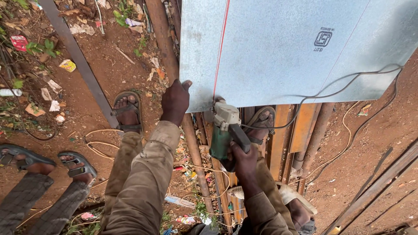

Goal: The recorder uses a nibbler or sheet metal shears tool to cut along marked red lines on a large rectangular metal sheet laid out on the ground in a metalwork shop or outdoor repair area.

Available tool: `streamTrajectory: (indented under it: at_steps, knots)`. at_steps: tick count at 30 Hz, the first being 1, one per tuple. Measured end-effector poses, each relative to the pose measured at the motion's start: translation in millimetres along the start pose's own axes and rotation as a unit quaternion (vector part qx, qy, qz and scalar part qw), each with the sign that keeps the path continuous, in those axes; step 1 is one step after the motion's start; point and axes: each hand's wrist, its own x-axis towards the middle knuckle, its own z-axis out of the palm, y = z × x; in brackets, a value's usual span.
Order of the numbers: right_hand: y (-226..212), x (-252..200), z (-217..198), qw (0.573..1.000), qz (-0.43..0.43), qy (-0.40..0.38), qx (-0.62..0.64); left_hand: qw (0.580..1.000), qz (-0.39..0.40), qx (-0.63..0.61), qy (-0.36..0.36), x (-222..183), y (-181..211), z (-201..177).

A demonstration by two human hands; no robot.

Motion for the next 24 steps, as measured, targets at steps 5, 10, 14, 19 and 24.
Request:
streamTrajectory:
  at_steps: [5,10,14,19,24]
  knots:
    - [-4,3,-5,1.000,-0.001,0.000,-0.006,1.000,-0.004,-0.001,0.005,-4,2,-2]
    - [-7,5,-8,1.000,-0.003,-0.002,0.021,1.000,-0.003,0.001,0.007,-9,2,-2]
    - [-11,7,-11,1.000,-0.005,-0.009,0.017,1.000,-0.003,0.001,0.007,-11,5,-3]
    - [-18,7,-15,1.000,-0.002,-0.018,0.001,1.000,-0.007,0.005,0.002,-15,4,-2]
    - [-17,10,-21,1.000,0.000,-0.024,0.003,0.999,0.019,0.002,0.031,-21,4,-2]
